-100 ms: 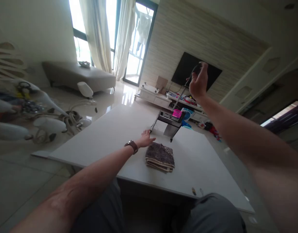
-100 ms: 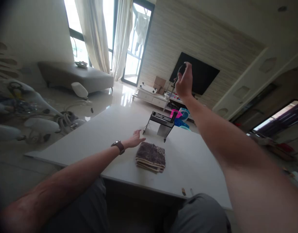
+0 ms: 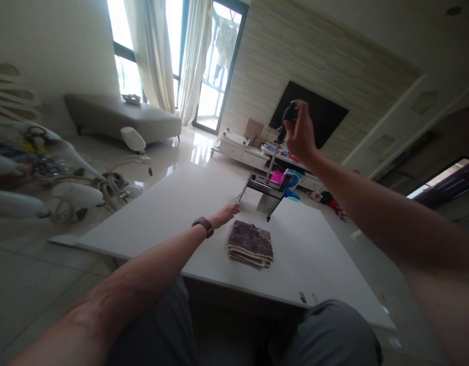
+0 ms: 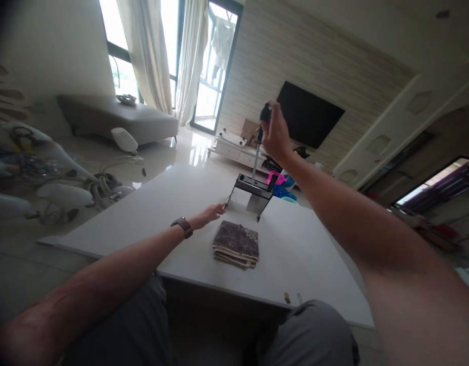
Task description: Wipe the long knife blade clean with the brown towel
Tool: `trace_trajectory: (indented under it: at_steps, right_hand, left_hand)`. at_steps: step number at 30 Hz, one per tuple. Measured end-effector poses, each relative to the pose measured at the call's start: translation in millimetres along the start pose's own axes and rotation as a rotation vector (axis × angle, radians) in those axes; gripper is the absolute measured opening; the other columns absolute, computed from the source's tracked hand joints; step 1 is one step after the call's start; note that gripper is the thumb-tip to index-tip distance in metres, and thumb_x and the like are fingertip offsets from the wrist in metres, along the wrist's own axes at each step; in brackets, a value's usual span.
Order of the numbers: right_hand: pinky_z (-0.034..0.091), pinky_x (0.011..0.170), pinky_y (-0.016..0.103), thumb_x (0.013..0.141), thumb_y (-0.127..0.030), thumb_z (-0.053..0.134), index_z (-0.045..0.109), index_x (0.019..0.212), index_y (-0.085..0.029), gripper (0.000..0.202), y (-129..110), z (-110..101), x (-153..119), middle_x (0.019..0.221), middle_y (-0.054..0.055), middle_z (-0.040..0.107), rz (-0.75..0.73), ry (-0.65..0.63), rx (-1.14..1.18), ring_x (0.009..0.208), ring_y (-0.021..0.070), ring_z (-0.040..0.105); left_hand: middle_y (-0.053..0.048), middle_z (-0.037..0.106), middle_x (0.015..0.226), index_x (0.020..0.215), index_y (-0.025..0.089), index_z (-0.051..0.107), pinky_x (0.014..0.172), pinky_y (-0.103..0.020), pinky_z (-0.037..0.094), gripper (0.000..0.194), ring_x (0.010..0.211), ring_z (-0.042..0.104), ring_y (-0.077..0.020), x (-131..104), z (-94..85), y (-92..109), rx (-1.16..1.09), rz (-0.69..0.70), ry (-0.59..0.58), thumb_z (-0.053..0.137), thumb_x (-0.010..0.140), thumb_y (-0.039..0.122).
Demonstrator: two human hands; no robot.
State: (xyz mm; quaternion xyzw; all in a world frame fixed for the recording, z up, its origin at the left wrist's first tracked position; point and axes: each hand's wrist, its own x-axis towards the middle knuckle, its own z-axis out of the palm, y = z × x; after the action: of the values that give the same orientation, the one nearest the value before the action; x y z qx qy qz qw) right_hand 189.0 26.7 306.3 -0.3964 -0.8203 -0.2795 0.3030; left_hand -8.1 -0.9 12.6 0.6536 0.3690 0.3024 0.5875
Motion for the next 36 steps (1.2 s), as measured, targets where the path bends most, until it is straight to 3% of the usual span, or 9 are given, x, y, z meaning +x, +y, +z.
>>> trace_trajectory:
  at_steps: [2,4,6,10,13,18,24,30,36]
  right_hand:
    - [0.052,0.095,0.043,0.103,-0.018,0.037,0.026,0.146,-0.013,0.044,-36,8,-12,0.134,0.019,0.051,-0.188,-0.048,0.037,0.116,0.0254,0.061]
    - [0.056,0.081,0.039,0.103,-0.017,0.037,0.030,0.145,-0.015,0.043,-70,19,-28,0.129,0.016,0.055,-0.401,-0.173,0.044,0.101,0.0232,0.065]
    - [0.056,0.076,0.036,0.104,-0.013,0.033,0.033,0.145,-0.018,0.042,-96,32,-43,0.125,0.013,0.057,-0.640,-0.288,0.020,0.097,0.0211,0.064]
    - [0.053,0.087,0.038,0.104,-0.013,0.039,0.041,0.139,-0.019,0.036,-120,58,-71,0.121,0.011,0.061,-1.070,-0.415,-0.016,0.103,0.0210,0.061]
    - [0.050,0.095,0.039,0.102,-0.010,0.043,0.047,0.132,-0.020,0.032,-124,73,-87,0.123,0.010,0.062,-1.188,-0.433,-0.046,0.106,0.0211,0.059]
    - [0.044,0.105,0.039,0.101,-0.009,0.043,0.049,0.132,-0.030,0.038,-119,82,-101,0.128,0.004,0.063,-1.144,-0.587,-0.044,0.124,0.0208,0.053]
    - [0.036,0.111,0.048,0.096,-0.013,0.051,0.046,0.146,-0.032,0.053,-79,87,-124,0.152,0.007,0.052,-0.838,-0.779,0.092,0.143,0.0289,0.043]
    - [0.032,0.115,0.050,0.090,-0.023,0.058,0.053,0.143,-0.019,0.053,-30,98,-190,0.155,0.015,0.049,-0.630,-1.035,0.198,0.145,0.0332,0.043]
    - [0.042,0.110,0.049,0.090,-0.027,0.055,0.055,0.139,-0.005,0.054,-11,118,-266,0.146,0.025,0.054,-0.411,-1.080,0.163,0.136,0.0336,0.051]
  left_hand:
    - [-0.026,0.071,0.117,0.107,0.010,0.066,0.103,-0.046,0.050,0.061,0.116,0.067,-0.0332,-7,-5.9,10,-0.140,-0.008,-0.077,0.035,0.095,0.061]
    - [-0.025,0.074,0.105,0.098,0.009,0.068,0.094,-0.041,0.054,0.072,0.105,0.072,-0.0311,-15,-11.8,21,-0.401,-0.034,-0.175,0.020,0.098,0.062]
    - [-0.025,0.075,0.099,0.099,0.006,0.070,0.088,-0.039,0.056,0.077,0.101,0.073,-0.0311,-23,-17.7,30,-0.693,-0.056,-0.255,0.019,0.098,0.064]
    - [-0.017,0.075,0.084,0.101,0.008,0.069,0.073,-0.033,0.057,0.071,0.079,0.073,-0.0243,-34,-27.4,40,-1.016,-0.015,-0.240,0.025,0.100,0.064]
    - [-0.008,0.067,0.067,0.086,0.012,0.066,0.057,-0.025,0.052,0.051,0.061,0.066,-0.0166,-35,-29.0,38,-1.097,-0.031,-0.239,0.037,0.102,0.051]
    - [-0.003,0.062,0.067,0.090,0.014,0.064,0.050,-0.021,0.046,0.019,0.057,0.060,-0.0129,-28,-20.0,31,-1.032,-0.089,-0.142,0.052,0.099,0.027]
    - [0.000,0.054,0.063,0.085,0.018,0.052,0.055,-0.025,0.051,0.028,0.053,0.055,-0.0122,-13,-16.0,19,-0.849,-0.133,0.229,0.041,0.105,0.035]
    - [0.006,0.041,0.060,0.085,0.021,0.043,0.047,-0.020,0.041,0.026,0.042,0.040,-0.0070,-2,-21.0,2,-0.703,-0.182,0.475,0.038,0.106,0.036]
    - [0.004,0.046,0.067,0.100,0.020,0.049,0.048,-0.022,0.043,0.021,0.045,0.045,-0.0085,20,-19.8,-24,-0.452,-0.254,0.639,0.037,0.105,0.036]
